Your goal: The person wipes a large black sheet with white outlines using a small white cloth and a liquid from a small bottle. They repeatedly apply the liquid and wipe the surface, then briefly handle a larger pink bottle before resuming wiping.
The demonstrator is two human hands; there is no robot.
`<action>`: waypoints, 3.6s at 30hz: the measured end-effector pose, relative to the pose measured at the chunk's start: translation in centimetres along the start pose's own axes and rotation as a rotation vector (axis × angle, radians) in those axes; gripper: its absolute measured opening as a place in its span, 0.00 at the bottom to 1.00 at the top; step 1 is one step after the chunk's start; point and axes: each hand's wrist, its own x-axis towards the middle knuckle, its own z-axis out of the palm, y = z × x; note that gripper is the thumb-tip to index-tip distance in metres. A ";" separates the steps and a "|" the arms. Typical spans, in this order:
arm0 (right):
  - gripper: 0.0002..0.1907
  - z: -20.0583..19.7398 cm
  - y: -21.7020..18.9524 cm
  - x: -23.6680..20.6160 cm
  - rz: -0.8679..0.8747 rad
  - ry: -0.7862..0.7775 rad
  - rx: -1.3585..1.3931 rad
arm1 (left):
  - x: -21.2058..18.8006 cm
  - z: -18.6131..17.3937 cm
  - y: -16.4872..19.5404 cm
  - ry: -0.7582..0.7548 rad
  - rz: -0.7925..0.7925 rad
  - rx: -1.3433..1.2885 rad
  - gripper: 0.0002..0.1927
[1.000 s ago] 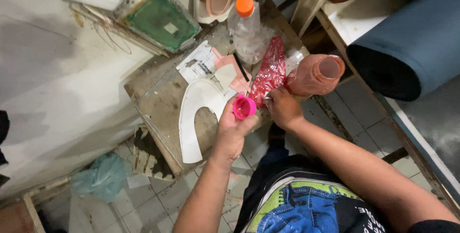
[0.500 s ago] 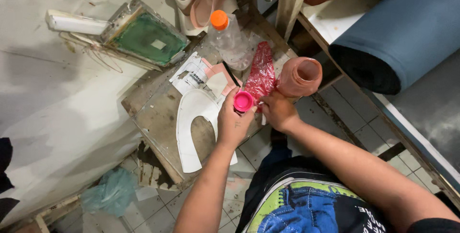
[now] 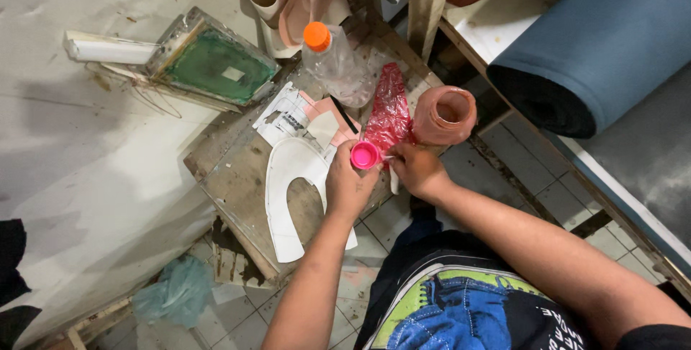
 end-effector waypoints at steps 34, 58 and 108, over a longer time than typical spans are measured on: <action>0.14 -3.0 0.2 -2.0 0.126 -0.180 0.196 | -1.1 -0.8 5.7 0.132 0.250 -0.204 0.33; 0.09 -7.6 3.2 -4.7 0.193 -0.289 0.397 | -3.5 -8.4 15.5 0.000 0.337 -0.509 0.30; 0.12 -4.8 -5.8 -1.6 -0.054 -0.171 -0.244 | -7.0 3.2 -4.4 0.322 0.024 0.305 0.34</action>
